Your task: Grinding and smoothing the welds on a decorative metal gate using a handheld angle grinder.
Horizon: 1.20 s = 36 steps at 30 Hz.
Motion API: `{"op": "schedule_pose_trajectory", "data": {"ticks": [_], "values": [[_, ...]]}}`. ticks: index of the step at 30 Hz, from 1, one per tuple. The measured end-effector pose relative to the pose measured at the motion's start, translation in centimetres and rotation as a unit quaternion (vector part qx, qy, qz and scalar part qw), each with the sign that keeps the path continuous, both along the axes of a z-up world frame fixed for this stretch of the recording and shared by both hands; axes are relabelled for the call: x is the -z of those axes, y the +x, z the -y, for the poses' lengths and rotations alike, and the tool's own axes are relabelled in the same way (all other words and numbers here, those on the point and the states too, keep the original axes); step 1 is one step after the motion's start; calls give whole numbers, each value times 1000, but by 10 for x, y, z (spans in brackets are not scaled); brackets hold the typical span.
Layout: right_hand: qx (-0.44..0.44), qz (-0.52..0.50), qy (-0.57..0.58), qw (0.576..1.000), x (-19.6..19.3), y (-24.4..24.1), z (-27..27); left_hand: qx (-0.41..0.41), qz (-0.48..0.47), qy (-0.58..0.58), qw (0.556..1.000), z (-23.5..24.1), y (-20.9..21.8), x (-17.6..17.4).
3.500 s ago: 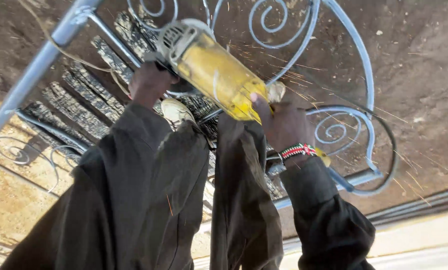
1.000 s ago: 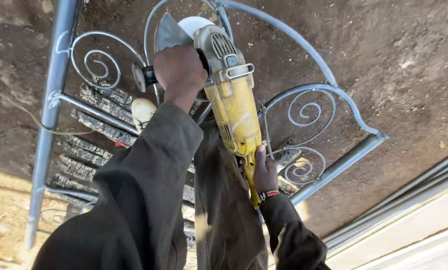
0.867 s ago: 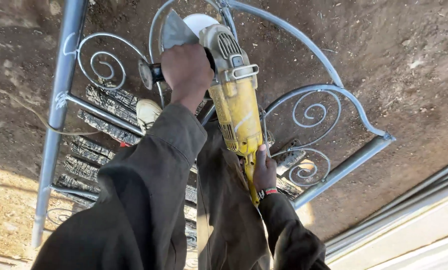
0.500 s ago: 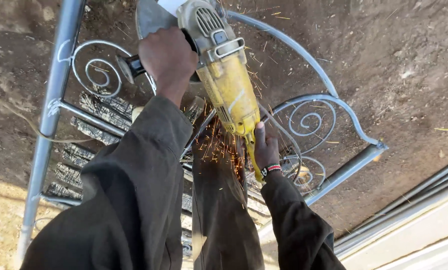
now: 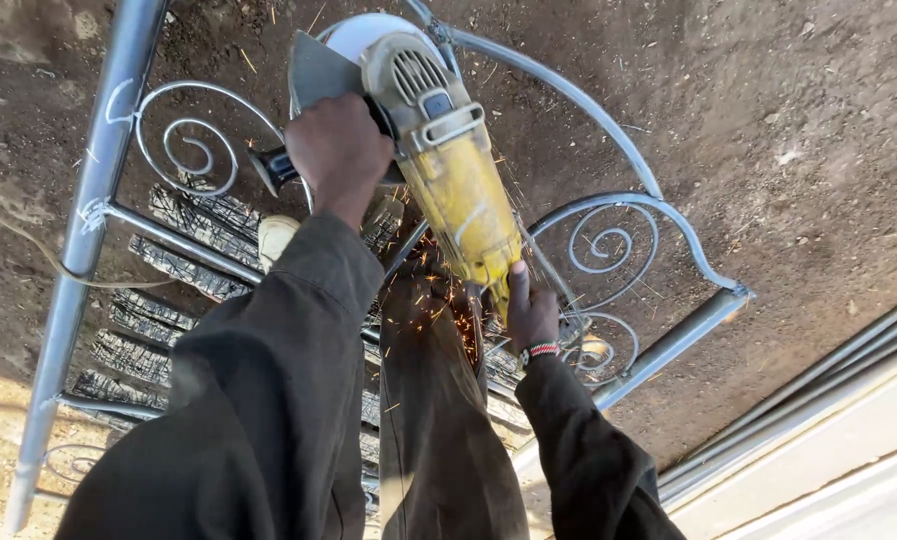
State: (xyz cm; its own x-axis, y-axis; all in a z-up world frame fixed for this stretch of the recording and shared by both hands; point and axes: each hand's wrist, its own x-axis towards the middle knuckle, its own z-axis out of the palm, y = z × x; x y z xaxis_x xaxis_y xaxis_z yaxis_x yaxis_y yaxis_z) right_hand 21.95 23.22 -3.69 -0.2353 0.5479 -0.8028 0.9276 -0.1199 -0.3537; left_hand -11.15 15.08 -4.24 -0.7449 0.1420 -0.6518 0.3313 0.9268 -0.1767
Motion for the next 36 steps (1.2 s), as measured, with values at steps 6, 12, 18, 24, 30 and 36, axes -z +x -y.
{"op": "schedule_pose_trajectory", "data": {"ticks": [6,12,18,24,30,36], "values": [[-120,-72,43,989,9,-26,-28,-1,-53,11,999,5,-13,8],[-109,-16,48,993,-20,-9,-26,-39,11,52,998,16,4,4],[-138,17,32,990,-52,-11,-41,-113,70,56,990,13,23,-44],[-149,-1,87,985,-64,-48,-60,-157,8,194,968,23,26,36],[-231,59,71,969,-45,-3,-127,-184,44,204,960,-8,53,-4],[-155,65,65,984,-42,10,-111,-135,51,163,976,-12,41,6]]}}
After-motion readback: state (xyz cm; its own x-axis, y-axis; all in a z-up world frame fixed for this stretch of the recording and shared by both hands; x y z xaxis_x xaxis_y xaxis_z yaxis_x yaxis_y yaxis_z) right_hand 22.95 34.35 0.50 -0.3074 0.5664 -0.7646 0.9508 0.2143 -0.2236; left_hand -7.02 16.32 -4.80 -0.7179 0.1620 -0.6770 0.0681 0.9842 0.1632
